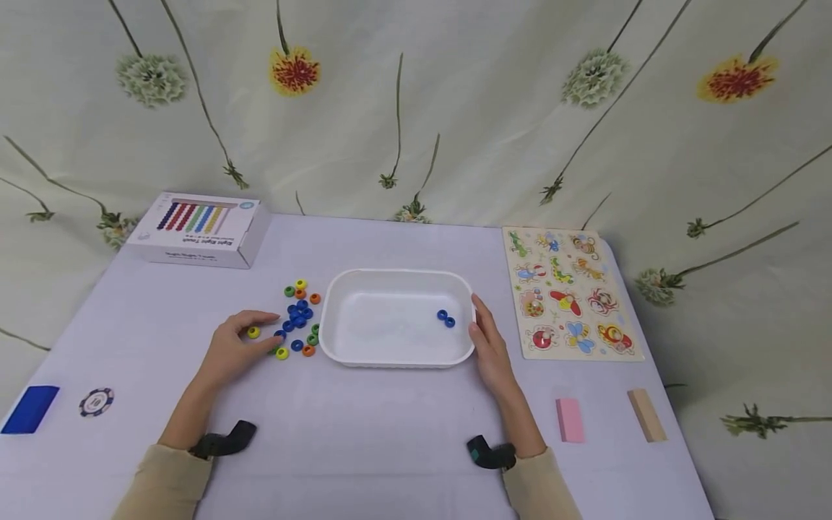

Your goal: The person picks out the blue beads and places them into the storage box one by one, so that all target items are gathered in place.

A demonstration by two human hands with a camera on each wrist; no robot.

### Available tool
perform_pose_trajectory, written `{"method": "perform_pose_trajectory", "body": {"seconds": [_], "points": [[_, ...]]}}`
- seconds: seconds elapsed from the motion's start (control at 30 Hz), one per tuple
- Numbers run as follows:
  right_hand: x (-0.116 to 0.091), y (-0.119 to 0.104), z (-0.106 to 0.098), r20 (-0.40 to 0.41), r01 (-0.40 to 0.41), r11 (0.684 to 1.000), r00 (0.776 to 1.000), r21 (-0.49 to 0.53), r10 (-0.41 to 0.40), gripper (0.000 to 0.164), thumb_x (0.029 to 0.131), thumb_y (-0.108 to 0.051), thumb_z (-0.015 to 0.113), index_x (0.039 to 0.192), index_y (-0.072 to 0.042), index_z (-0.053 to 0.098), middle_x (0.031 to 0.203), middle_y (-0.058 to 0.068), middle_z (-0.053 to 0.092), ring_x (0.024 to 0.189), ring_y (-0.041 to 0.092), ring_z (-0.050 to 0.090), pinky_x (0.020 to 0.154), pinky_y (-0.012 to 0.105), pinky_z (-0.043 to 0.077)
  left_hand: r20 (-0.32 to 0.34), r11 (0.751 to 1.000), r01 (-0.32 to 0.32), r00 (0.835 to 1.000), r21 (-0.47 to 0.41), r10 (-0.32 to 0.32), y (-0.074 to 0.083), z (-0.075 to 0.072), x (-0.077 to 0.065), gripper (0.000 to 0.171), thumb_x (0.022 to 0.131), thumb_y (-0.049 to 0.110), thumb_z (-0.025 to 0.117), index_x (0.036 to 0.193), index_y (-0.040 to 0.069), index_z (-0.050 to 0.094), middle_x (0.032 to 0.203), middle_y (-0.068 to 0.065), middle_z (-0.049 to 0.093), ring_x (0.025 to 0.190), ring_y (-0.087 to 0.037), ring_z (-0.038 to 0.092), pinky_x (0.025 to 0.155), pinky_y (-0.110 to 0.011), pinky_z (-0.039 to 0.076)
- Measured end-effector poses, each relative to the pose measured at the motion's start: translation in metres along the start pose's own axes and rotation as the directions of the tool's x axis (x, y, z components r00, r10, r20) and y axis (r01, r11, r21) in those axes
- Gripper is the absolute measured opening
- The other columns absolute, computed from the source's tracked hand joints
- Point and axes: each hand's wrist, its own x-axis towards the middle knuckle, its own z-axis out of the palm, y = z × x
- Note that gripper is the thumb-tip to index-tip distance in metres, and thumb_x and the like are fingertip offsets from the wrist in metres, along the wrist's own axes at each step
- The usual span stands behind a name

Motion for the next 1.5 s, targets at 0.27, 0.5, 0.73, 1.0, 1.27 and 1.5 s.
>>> {"method": "perform_pose_trajectory", "body": {"seconds": [0.27,0.5,0.73,1.0,1.27,1.5], "points": [[-0.001,0.001,-0.002,-0.005,-0.015,1.000,1.000,-0.009,0.015,0.046,0.096,-0.015,0.031,0.141,-0.024,0.022,0.147,-0.001,0.020,0.134,0.022,0.019,0.107,0.044,0.018,-0.011,0.994,-0.024,1.000,0.103,0.025,0.009,0.005,-0.001,0.024,0.076,0.023,0.069,0.095,0.010,0.065,0.107,-0.008,0.056,0.104,-0.027,0.043,0.084,-0.043,0.034],[0.007,0.028,-0.004,0.010,0.006,1.000,1.000,-0.003,-0.006,0.045,0.096,-0.023,0.033,0.138,-0.036,0.022,0.146,-0.009,0.019,0.135,0.019,0.017,0.107,0.044,0.017,-0.024,0.987,-0.003,1.000,0.162,0.007,0.021,0.003,0.003,0.019,0.079,0.021,0.065,0.093,0.008,0.066,0.107,-0.011,0.056,0.105,-0.031,0.043,0.087,-0.048,0.033],[0.007,0.025,-0.006,0.007,0.021,1.000,1.000,-0.020,-0.021,0.045,0.096,-0.026,0.033,0.139,-0.034,0.023,0.147,-0.005,0.020,0.135,0.022,0.017,0.107,0.045,0.016,-0.121,0.995,-0.104,0.987,0.010,0.104,0.093,0.005,0.018,0.024,0.079,0.022,0.066,0.099,0.011,0.064,0.102,-0.008,0.061,0.097,-0.024,0.051,0.080,-0.044,0.039],[0.002,0.003,-0.002,-0.002,-0.017,1.000,1.000,0.014,0.017,0.046,0.096,-0.015,0.032,0.140,-0.023,0.023,0.147,-0.002,0.019,0.135,0.023,0.014,0.108,0.044,0.013,0.113,0.922,-0.265,0.945,-0.282,0.306,0.169,0.078,0.051,0.020,0.077,0.024,0.068,0.094,0.014,0.066,0.081,0.001,0.064,0.078,-0.011,0.056,0.074,-0.035,0.044],[0.001,0.002,0.001,0.025,-0.006,1.000,1.000,-0.006,0.006,0.046,0.097,-0.015,0.030,0.142,-0.020,0.020,0.148,0.001,0.017,0.135,0.026,0.015,0.106,0.045,0.017,0.353,0.968,-0.160,0.910,-0.192,0.220,0.173,0.145,0.072,0.016,0.073,0.019,0.071,0.087,0.012,0.068,0.069,0.000,0.060,0.062,-0.010,0.052,0.055,-0.021,0.043],[0.001,0.001,-0.002,0.016,0.006,1.000,1.000,-0.018,-0.005,0.046,0.097,-0.015,0.030,0.142,-0.019,0.020,0.147,0.003,0.018,0.135,0.027,0.015,0.107,0.046,0.016,0.416,0.991,-0.130,0.900,-0.028,0.130,0.167,0.169,0.079,0.015,0.073,0.024,0.070,0.086,0.016,0.069,0.070,0.003,0.058,0.064,-0.009,0.050,0.055,-0.021,0.038]]}}
